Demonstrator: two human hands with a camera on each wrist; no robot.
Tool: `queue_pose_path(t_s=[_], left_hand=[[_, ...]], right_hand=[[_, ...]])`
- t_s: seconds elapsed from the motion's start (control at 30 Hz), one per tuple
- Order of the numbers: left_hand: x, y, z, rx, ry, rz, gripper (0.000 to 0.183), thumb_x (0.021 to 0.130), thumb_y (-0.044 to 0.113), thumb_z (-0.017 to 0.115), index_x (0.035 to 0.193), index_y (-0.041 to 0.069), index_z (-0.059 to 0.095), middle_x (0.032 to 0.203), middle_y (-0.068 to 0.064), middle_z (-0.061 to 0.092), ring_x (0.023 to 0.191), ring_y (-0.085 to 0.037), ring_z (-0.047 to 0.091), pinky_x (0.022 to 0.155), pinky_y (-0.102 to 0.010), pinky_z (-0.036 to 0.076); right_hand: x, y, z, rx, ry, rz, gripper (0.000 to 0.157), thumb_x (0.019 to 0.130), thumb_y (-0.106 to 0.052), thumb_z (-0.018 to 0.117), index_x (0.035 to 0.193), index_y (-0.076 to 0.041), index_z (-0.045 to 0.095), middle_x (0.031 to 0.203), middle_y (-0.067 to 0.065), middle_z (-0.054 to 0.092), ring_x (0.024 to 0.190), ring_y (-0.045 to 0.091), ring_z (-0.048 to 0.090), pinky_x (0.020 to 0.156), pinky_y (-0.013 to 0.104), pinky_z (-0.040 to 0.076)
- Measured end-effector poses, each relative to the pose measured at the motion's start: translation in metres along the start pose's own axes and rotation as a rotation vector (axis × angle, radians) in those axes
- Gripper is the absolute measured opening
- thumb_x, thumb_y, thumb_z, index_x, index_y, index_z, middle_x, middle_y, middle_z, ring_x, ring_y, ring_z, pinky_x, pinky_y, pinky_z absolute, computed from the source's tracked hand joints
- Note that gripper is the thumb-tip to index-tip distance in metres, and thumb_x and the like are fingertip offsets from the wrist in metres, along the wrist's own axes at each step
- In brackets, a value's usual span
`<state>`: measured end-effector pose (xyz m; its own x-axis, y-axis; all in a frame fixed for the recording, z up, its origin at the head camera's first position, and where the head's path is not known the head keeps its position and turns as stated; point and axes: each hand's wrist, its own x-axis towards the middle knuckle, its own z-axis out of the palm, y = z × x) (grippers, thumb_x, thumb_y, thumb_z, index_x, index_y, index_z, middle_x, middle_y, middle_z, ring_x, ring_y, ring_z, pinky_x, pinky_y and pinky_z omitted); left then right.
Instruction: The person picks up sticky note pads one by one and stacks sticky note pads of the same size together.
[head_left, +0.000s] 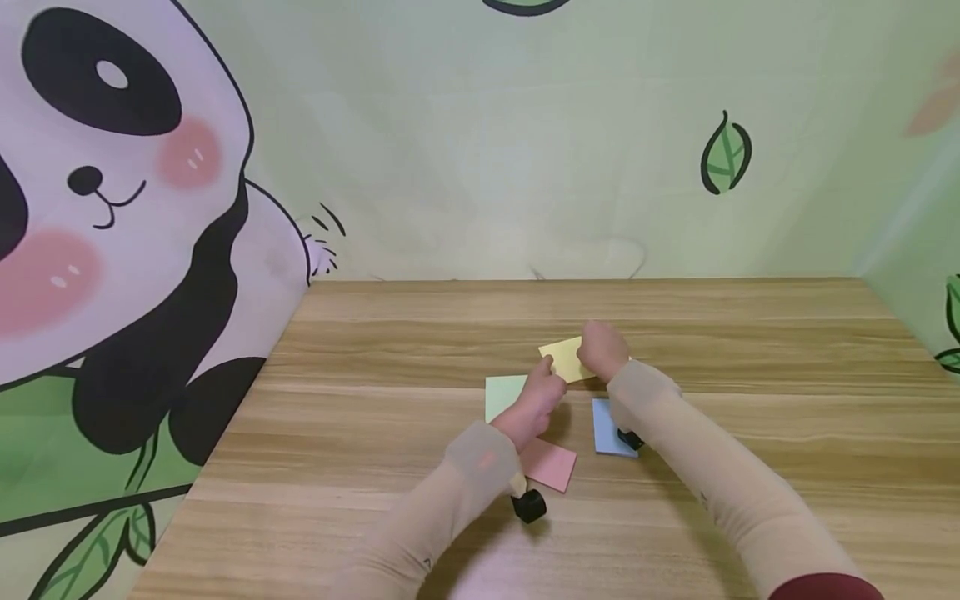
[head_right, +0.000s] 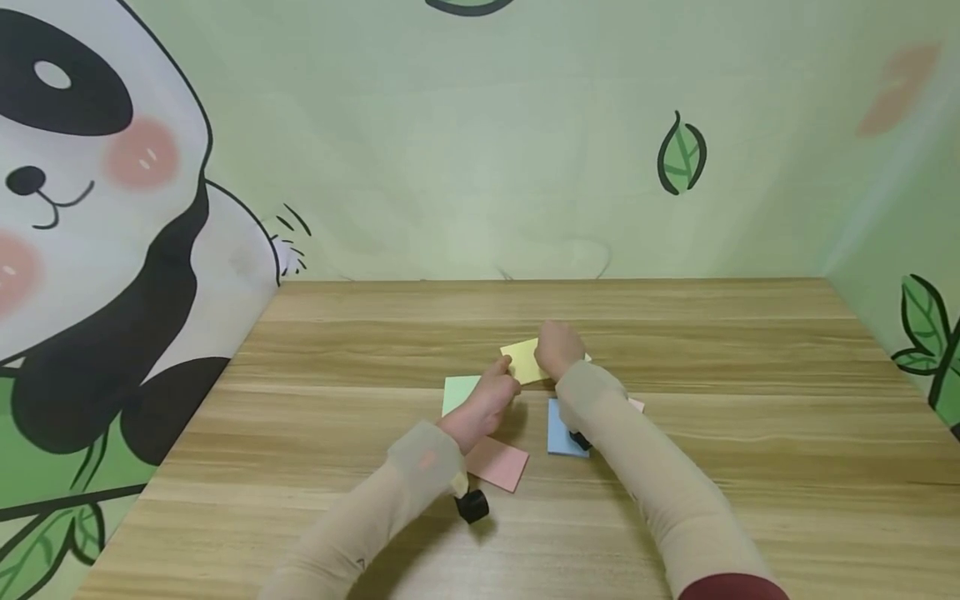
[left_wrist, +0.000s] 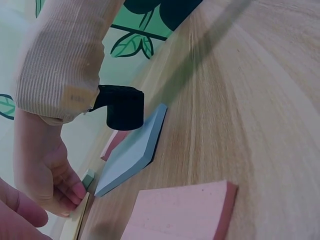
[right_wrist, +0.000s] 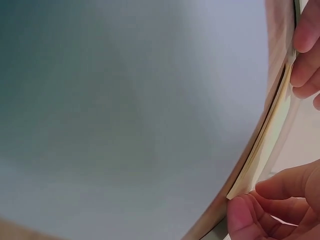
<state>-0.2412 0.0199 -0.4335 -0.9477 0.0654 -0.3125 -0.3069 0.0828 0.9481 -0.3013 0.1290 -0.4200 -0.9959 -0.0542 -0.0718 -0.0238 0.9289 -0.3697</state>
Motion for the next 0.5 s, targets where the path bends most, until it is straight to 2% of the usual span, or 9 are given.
queue_pose_path(t_s=[0.27, 0.5], left_hand=[[0.0006, 0.0, -0.0001, 0.027, 0.012, 0.003, 0.074, 0.069, -0.015, 0.035, 0.139, 0.002, 0.021, 0.144, -0.017, 0.023, 0.133, -0.03, 0.019, 0.108, -0.043, 0.015], [0.0025, 0.0067, -0.0027, 0.014, -0.001, -0.038, 0.068, 0.075, -0.007, 0.037, 0.14, 0.003, 0.017, 0.145, -0.016, 0.019, 0.122, -0.032, 0.032, 0.101, -0.047, 0.026]], right_hand=[[-0.0001, 0.002, -0.0035, 0.007, -0.02, -0.01, 0.016, 0.073, 0.001, 0.046, 0.059, -0.007, 0.044, 0.062, 0.007, 0.047, 0.052, 0.018, 0.041, 0.041, 0.023, 0.031], [0.0004, 0.0087, -0.0055, 0.037, -0.083, -0.007, 0.015, 0.075, -0.003, 0.044, 0.061, -0.009, 0.043, 0.057, 0.002, 0.04, 0.046, 0.013, 0.036, 0.041, 0.021, 0.029]])
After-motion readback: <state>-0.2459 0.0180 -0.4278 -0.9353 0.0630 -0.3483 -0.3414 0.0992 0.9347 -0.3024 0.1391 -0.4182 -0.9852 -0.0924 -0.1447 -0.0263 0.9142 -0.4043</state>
